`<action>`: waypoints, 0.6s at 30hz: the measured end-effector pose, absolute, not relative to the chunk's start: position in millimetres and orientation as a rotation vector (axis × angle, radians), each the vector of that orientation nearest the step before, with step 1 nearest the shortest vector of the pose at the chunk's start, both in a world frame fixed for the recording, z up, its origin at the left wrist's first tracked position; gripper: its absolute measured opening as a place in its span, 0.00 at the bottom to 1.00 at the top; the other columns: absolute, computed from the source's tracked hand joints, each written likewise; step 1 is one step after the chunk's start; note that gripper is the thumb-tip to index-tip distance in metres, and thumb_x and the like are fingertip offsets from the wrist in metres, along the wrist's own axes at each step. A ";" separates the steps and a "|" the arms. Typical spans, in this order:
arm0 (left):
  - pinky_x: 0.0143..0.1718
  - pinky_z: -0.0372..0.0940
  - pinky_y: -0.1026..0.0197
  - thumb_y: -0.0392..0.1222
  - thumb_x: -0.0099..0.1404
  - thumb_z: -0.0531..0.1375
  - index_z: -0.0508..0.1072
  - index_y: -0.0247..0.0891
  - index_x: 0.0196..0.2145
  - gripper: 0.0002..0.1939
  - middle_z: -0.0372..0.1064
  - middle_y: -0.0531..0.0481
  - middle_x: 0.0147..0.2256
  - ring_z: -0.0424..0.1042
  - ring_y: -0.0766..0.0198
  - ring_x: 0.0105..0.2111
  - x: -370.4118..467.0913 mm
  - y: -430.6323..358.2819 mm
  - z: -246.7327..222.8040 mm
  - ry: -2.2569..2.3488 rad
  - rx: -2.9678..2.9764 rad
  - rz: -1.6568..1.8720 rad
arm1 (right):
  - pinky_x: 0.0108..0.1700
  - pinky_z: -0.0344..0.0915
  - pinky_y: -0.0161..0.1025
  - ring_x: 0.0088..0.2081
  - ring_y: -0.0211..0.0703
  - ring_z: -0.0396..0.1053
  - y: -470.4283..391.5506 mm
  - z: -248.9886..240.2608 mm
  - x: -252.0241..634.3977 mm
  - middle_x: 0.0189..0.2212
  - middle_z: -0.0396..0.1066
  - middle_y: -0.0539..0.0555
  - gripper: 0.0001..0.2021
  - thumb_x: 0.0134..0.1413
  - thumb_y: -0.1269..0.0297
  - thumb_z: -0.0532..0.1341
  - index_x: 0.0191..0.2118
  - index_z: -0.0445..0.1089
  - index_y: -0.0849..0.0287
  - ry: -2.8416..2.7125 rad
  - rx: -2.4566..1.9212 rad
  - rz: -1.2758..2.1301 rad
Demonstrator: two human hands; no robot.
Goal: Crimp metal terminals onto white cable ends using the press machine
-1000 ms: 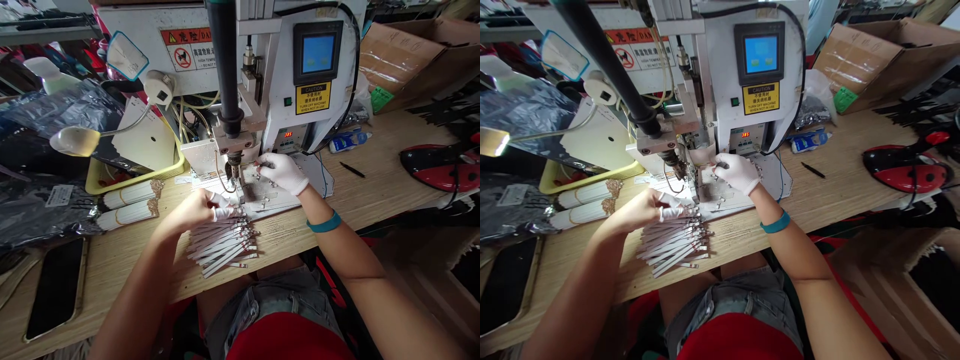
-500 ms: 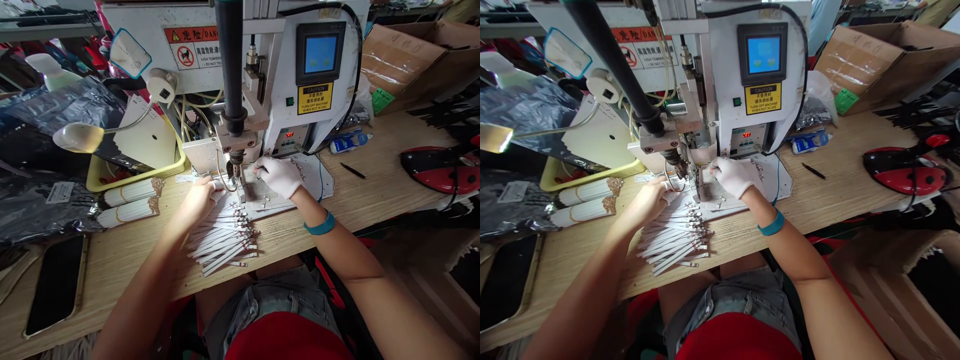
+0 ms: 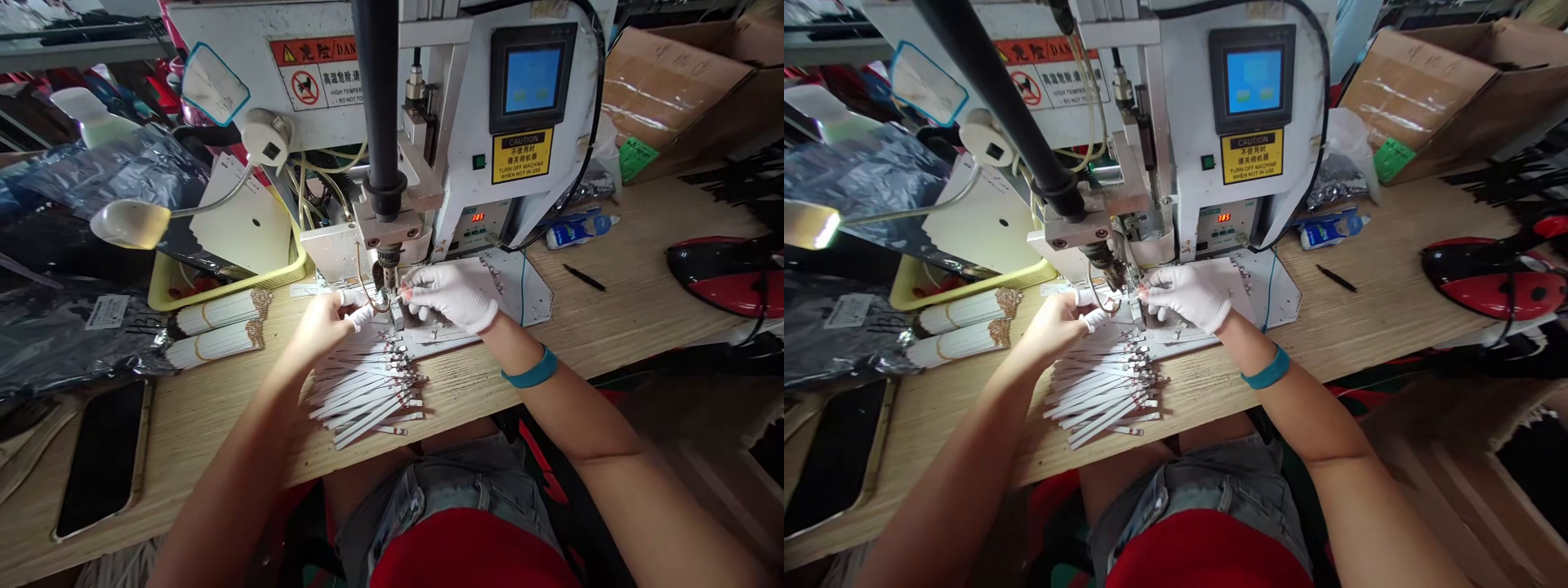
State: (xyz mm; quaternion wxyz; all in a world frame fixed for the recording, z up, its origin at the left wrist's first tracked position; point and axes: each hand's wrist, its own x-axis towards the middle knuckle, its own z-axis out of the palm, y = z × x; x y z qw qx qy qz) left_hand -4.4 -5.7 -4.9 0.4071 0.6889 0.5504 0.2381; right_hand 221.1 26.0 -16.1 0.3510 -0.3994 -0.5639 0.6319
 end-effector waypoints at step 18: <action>0.25 0.51 0.65 0.39 0.49 0.58 0.60 0.37 0.18 0.09 0.58 0.55 0.19 0.57 0.68 0.22 6.0 -3.3 -11.6 1.405 1.611 0.635 | 0.14 0.52 0.26 0.18 0.27 0.57 23.9 -15.7 208.6 0.23 0.66 0.47 0.05 0.42 0.74 0.63 0.29 0.68 0.62 -1.328 -1.053 1.794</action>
